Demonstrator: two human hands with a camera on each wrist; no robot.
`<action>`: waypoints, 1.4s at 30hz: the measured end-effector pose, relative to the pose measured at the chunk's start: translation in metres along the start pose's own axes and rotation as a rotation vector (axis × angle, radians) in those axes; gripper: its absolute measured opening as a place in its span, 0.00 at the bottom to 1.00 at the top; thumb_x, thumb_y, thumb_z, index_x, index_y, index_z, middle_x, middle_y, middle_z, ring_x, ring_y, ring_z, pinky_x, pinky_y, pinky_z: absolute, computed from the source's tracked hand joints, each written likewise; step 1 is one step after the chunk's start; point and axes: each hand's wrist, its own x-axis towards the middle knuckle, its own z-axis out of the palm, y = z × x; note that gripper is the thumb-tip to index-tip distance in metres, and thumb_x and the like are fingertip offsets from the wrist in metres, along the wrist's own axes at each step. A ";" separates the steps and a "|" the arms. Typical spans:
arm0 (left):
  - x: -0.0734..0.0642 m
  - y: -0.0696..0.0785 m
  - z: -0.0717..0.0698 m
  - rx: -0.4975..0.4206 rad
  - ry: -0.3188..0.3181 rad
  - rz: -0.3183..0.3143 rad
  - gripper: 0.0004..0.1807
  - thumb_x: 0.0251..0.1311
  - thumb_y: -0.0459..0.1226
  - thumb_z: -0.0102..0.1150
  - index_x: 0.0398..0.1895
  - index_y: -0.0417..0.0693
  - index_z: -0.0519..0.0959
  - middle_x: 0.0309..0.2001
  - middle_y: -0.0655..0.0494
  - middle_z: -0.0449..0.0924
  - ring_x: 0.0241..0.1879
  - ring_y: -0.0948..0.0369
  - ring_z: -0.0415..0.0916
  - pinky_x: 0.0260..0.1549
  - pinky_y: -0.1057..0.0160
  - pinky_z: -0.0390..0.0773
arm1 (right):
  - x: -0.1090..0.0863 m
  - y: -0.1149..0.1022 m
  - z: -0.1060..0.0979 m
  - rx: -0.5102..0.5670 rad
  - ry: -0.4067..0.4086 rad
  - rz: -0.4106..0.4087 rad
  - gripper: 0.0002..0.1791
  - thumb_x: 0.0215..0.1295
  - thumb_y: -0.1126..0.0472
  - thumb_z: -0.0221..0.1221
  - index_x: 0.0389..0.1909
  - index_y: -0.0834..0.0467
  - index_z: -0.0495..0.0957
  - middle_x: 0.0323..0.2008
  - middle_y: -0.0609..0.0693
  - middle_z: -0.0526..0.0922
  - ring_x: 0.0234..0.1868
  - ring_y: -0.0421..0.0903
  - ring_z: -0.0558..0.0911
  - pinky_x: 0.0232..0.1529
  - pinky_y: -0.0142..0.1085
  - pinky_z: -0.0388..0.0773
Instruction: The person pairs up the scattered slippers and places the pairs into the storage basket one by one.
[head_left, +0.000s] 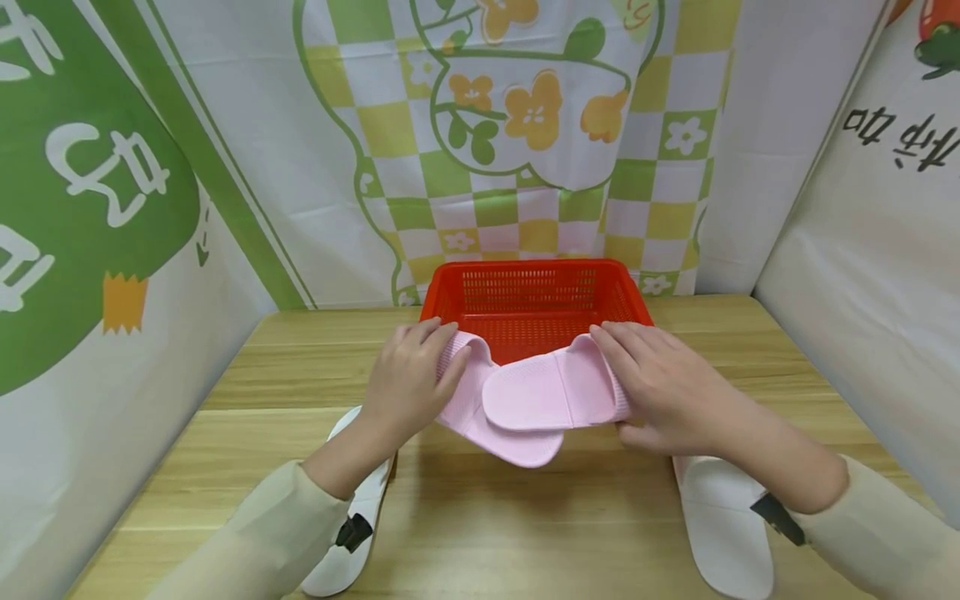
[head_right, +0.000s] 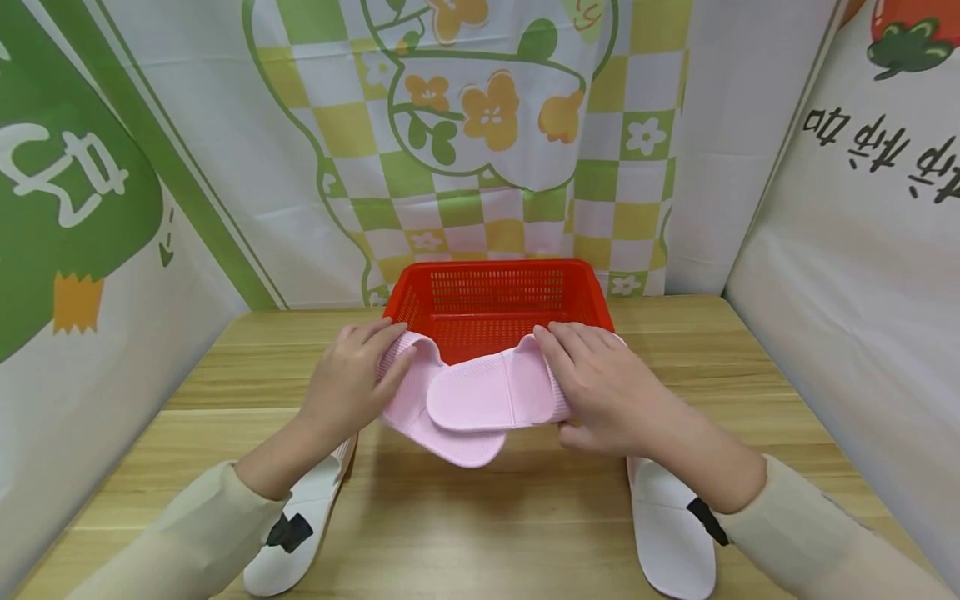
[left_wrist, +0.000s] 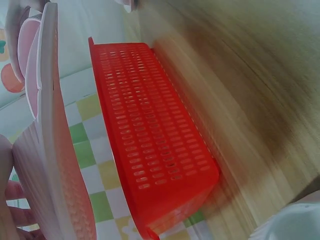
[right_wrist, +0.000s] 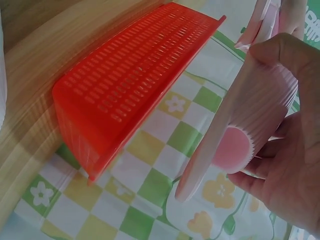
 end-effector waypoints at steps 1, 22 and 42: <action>0.001 0.000 0.000 0.006 -0.002 -0.010 0.21 0.55 0.49 0.51 0.44 0.43 0.78 0.43 0.46 0.76 0.37 0.50 0.69 0.38 0.54 0.70 | 0.000 0.000 0.000 -0.001 0.002 0.004 0.49 0.32 0.52 0.60 0.59 0.70 0.57 0.54 0.62 0.65 0.54 0.57 0.65 0.55 0.49 0.58; 0.010 0.001 0.004 0.105 -0.018 -0.103 0.19 0.57 0.49 0.47 0.33 0.42 0.76 0.32 0.45 0.75 0.30 0.49 0.67 0.30 0.55 0.68 | 0.014 -0.009 0.002 -0.037 -0.039 0.136 0.52 0.32 0.46 0.65 0.60 0.66 0.57 0.51 0.60 0.67 0.53 0.56 0.65 0.52 0.49 0.63; 0.014 0.005 0.008 0.147 0.000 -0.145 0.18 0.57 0.49 0.46 0.21 0.45 0.70 0.25 0.46 0.70 0.24 0.50 0.63 0.24 0.56 0.65 | 0.024 -0.018 0.015 -0.040 -0.016 0.163 0.51 0.32 0.47 0.63 0.59 0.68 0.57 0.47 0.60 0.68 0.48 0.57 0.67 0.52 0.47 0.62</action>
